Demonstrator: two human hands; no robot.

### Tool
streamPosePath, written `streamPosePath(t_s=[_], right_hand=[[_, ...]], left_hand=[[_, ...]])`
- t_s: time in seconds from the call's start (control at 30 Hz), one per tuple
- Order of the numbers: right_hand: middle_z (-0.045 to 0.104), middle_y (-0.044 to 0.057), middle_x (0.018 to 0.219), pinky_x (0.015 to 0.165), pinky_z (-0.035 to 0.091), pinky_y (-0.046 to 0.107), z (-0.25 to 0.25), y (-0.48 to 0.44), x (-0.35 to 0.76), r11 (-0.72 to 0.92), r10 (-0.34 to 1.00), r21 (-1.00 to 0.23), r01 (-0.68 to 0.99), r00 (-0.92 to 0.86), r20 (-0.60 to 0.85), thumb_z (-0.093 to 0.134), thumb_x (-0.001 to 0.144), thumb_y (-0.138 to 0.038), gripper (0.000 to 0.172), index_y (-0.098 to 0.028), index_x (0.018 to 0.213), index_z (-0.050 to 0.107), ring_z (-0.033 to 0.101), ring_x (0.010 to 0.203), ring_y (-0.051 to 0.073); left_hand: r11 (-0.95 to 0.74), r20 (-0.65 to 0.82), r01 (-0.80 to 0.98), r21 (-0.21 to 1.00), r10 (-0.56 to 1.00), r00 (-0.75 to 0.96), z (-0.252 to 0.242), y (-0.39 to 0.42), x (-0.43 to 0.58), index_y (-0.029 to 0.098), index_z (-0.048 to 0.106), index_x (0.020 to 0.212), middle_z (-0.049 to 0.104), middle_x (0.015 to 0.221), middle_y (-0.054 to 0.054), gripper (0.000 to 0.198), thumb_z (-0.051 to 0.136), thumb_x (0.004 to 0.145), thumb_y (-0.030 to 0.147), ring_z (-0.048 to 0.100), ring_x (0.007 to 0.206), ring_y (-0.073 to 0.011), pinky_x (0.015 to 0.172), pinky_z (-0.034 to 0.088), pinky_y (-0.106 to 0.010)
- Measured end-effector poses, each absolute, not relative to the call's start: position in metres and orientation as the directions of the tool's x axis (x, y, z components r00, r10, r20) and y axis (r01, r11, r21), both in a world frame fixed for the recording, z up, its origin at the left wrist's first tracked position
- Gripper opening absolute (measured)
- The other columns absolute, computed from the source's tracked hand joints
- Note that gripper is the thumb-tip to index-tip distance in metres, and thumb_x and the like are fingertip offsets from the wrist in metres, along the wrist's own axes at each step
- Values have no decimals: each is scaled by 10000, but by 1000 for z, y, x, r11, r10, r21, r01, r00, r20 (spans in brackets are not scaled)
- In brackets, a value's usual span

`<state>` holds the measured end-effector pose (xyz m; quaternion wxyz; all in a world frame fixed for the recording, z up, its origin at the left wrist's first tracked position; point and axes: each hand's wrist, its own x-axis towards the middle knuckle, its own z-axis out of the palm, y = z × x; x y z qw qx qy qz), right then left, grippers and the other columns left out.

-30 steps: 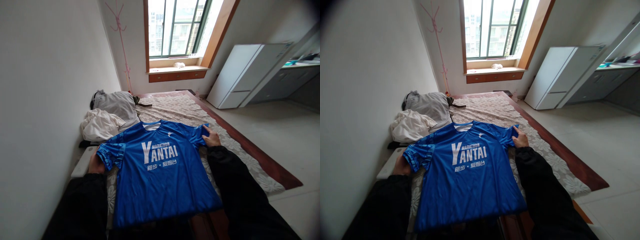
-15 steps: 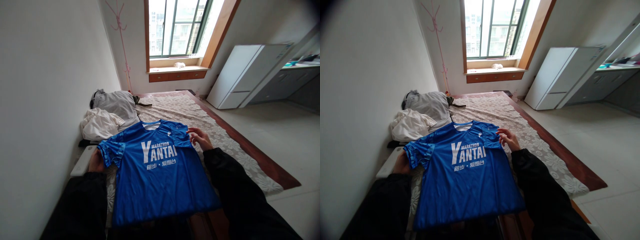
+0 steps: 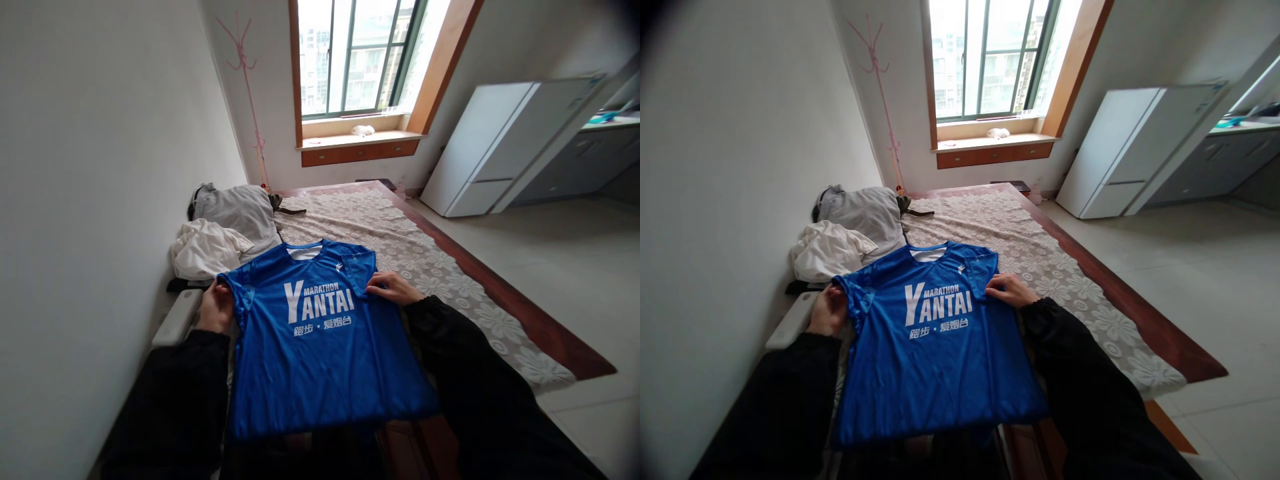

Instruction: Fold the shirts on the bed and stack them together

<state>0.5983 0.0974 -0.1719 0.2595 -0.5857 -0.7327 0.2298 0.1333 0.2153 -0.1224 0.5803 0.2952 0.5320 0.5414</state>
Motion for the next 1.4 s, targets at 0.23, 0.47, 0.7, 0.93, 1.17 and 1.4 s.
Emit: streamPosePath(t_s=[0.23, 0.47, 0.7, 0.93, 1.17, 1.4], right_hand=[[774, 77, 914, 823, 520, 372, -173, 97, 598, 184, 983, -679, 711, -146, 114, 590, 892, -591, 428, -223, 890, 807, 690, 892, 270], [731, 28, 759, 755, 483, 346, -169, 103, 598, 125, 992, -599, 791, -120, 48, 591, 881, -563, 383, -247, 980, 784, 661, 739, 223], [741, 79, 1162, 879, 483, 365, -133, 138, 485, 411, 911, -255, 875, -388, 139, 609, 938, -404, 278, -267, 1152, 720, 695, 1012, 265], [414, 73, 1632, 1188, 348, 516, -164, 173, 323, 518, 845, -234, 822, -535, -7, 399, 1051, -486, 550, -241, 1538, 471, 393, 1489, 320], [271, 54, 1691, 1272, 173, 560, -188, 196, 306, 562, 820, -239, 792, -572, 36, 396, 1047, -485, 626, -234, 1617, 334, 215, 1571, 300], [290, 89, 1682, 1285, 174, 505, -184, 189, 325, 581, 813, -245, 776, -568, 129, 468, 1024, -486, 687, -207, 1629, 301, 230, 1569, 278]], left_hand=[[202, -199, -37, 979, 977, 82, -120, 187, 155, 212, 542, 1296, 751, 1105, -111, 486, 703, 853, 331, 612, 539, -109, 416, 436, -191], [-383, 265, 612, 692, 923, 278, -148, 137, 124, 259, 748, 1083, 724, 1168, -92, 282, 724, 810, 325, 649, 1075, -297, 920, 540, -412], [-553, 303, 672, 493, 833, 463, -169, 129, 115, 250, 721, 1129, 679, 1256, -81, 393, 509, 844, 82, 614, 1188, -286, 1073, 467, -440], [-522, 283, 741, 423, 852, 439, -175, 129, 108, 255, 705, 1190, 690, 1261, -72, 448, 461, 884, 39, 674, 1107, -260, 1013, 522, -405], [-519, 234, 717, 465, 853, 466, -178, 120, 98, 232, 702, 1227, 676, 1345, -67, 507, 453, 848, 6, 658, 1196, -237, 1082, 512, -401], [-561, 294, 717, 413, 827, 478, -161, 150, 113, 239, 680, 1266, 685, 1355, -58, 460, 533, 848, 115, 593, 1293, -263, 1143, 462, -442]])
